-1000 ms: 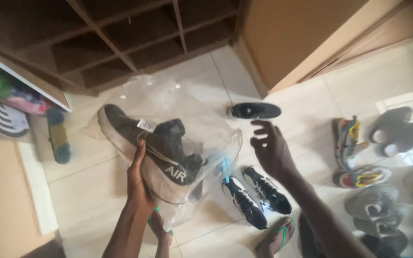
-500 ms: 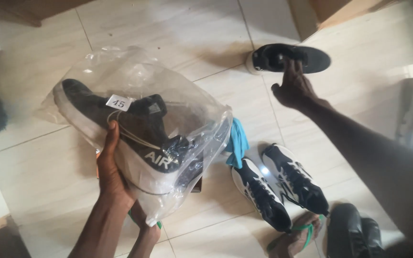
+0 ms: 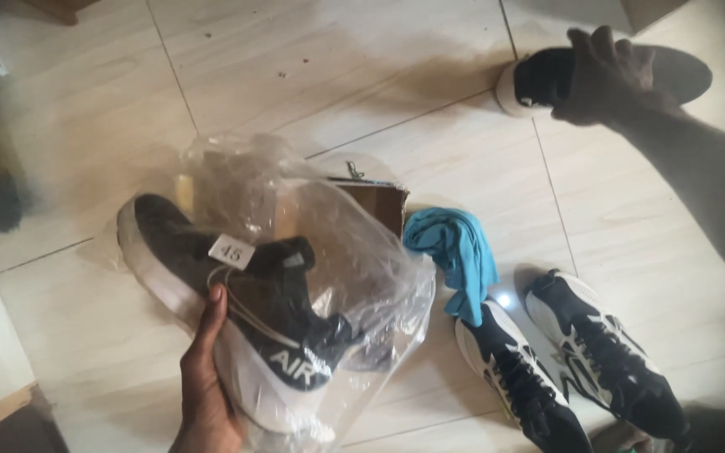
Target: Packing a pair of shoes into a box and cleaning another pair with a cloth.
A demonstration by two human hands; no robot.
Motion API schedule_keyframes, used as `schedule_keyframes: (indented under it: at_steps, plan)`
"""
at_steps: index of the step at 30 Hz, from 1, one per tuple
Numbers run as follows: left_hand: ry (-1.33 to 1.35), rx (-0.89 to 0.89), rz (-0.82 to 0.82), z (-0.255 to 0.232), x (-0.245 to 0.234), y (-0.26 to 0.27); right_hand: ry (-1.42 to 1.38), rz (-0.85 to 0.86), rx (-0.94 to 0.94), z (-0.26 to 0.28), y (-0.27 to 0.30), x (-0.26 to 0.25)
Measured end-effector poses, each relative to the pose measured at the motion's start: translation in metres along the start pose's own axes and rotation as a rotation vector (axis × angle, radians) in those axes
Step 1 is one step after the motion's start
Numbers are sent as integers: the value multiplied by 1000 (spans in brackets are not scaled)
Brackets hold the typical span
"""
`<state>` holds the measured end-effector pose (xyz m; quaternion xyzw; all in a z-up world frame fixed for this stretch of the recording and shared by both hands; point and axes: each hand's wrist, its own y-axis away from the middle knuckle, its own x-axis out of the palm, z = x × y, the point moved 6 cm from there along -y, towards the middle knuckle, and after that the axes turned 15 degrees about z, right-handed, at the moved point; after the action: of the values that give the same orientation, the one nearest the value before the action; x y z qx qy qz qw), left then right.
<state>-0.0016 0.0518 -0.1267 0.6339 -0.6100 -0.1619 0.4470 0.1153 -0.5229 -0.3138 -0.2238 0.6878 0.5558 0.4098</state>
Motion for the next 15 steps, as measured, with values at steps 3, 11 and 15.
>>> schedule_keyframes:
  at_steps: [3, 11, 15]
  plan:
    - [-13, -72, -99, 12, 2, 13, 81, -49, -3, -1, 16, 4]
    - [74, -82, -182, 22, 2, 49, -72, -352, -321, 36, 167, 21]
    - [81, -54, -92, 19, -10, 61, -296, -368, -372, 50, 255, -11]
